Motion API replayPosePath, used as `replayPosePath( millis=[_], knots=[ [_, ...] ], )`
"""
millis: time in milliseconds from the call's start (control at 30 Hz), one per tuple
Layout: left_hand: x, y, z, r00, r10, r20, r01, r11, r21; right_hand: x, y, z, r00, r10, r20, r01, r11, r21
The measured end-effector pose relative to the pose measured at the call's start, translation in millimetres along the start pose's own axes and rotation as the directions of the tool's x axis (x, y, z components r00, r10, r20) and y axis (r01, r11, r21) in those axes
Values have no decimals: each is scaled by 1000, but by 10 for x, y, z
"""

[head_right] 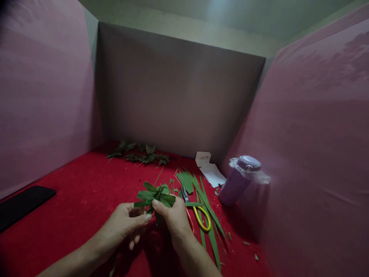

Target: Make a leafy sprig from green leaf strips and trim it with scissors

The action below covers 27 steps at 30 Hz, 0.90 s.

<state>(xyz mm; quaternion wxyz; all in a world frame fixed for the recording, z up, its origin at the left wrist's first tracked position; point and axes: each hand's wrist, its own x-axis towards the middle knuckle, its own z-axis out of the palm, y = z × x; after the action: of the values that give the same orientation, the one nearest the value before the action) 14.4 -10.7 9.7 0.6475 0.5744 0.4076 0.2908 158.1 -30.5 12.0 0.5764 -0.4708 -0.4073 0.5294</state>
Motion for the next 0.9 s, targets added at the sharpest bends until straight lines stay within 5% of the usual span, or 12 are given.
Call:
replayPosePath(
  millis=[200, 533, 900],
  knots=[
    [-15, 41, 12, 1000, -19, -5, 20, 999, 39, 8, -63, -18, 985, -67, -161, 55, 996, -74],
    [-1, 32, 40, 999, -26, -37, 29, 996, 85, 30, -57, -10, 967, -76, -243, 67, 997, -46],
    [-19, 62, 43, 998, -45, -36, 48, 996, 74, -1, -141, -1, 983, -80, -166, 81, 997, 4]
  ],
)
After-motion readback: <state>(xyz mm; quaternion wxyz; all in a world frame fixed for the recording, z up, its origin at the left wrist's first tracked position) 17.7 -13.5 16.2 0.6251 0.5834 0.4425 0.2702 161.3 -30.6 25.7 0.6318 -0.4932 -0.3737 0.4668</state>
